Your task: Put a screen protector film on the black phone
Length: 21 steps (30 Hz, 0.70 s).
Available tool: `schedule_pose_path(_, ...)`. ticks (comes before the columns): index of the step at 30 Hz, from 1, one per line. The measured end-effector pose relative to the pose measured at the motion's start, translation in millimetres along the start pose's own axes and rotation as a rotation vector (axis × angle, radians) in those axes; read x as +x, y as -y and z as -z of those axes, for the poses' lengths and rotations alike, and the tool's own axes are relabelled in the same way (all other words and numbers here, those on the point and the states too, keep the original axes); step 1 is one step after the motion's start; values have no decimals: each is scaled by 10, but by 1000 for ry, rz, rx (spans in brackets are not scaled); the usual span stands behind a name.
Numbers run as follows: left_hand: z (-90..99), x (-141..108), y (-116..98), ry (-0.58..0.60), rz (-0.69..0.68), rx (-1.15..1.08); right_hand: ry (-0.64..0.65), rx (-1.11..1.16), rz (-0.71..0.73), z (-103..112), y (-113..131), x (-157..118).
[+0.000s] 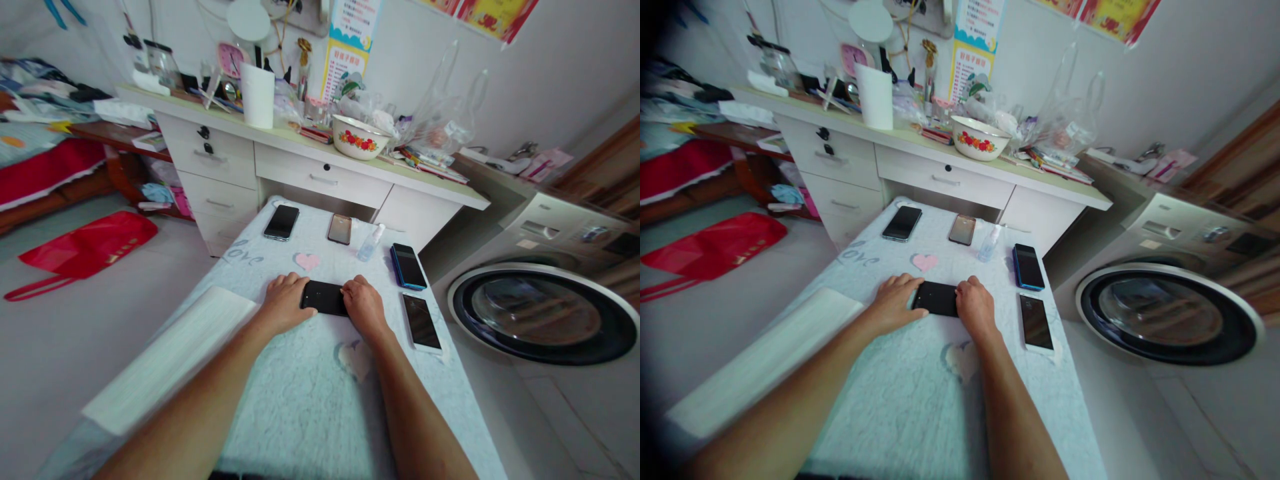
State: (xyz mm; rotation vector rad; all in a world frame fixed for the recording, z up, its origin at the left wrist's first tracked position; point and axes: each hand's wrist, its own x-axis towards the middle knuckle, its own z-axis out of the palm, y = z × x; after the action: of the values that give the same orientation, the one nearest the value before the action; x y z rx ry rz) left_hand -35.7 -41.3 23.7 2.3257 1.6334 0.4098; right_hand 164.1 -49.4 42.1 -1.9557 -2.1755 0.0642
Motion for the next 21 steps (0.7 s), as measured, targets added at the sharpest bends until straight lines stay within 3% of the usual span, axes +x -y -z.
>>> schedule_pose_path(11, -29, 17, -11, 9, 51, 1, 107, -1, 147, 79, 260, -157)
schedule_pose_path(16, -12, 10, -35, 28, 69, 4, 135, 45, 181, 112, 210, -283)
schedule_pose_path(21, -8, -1, -41, 31, 53, 4, 130, 58, 113, 164, 36, -349)
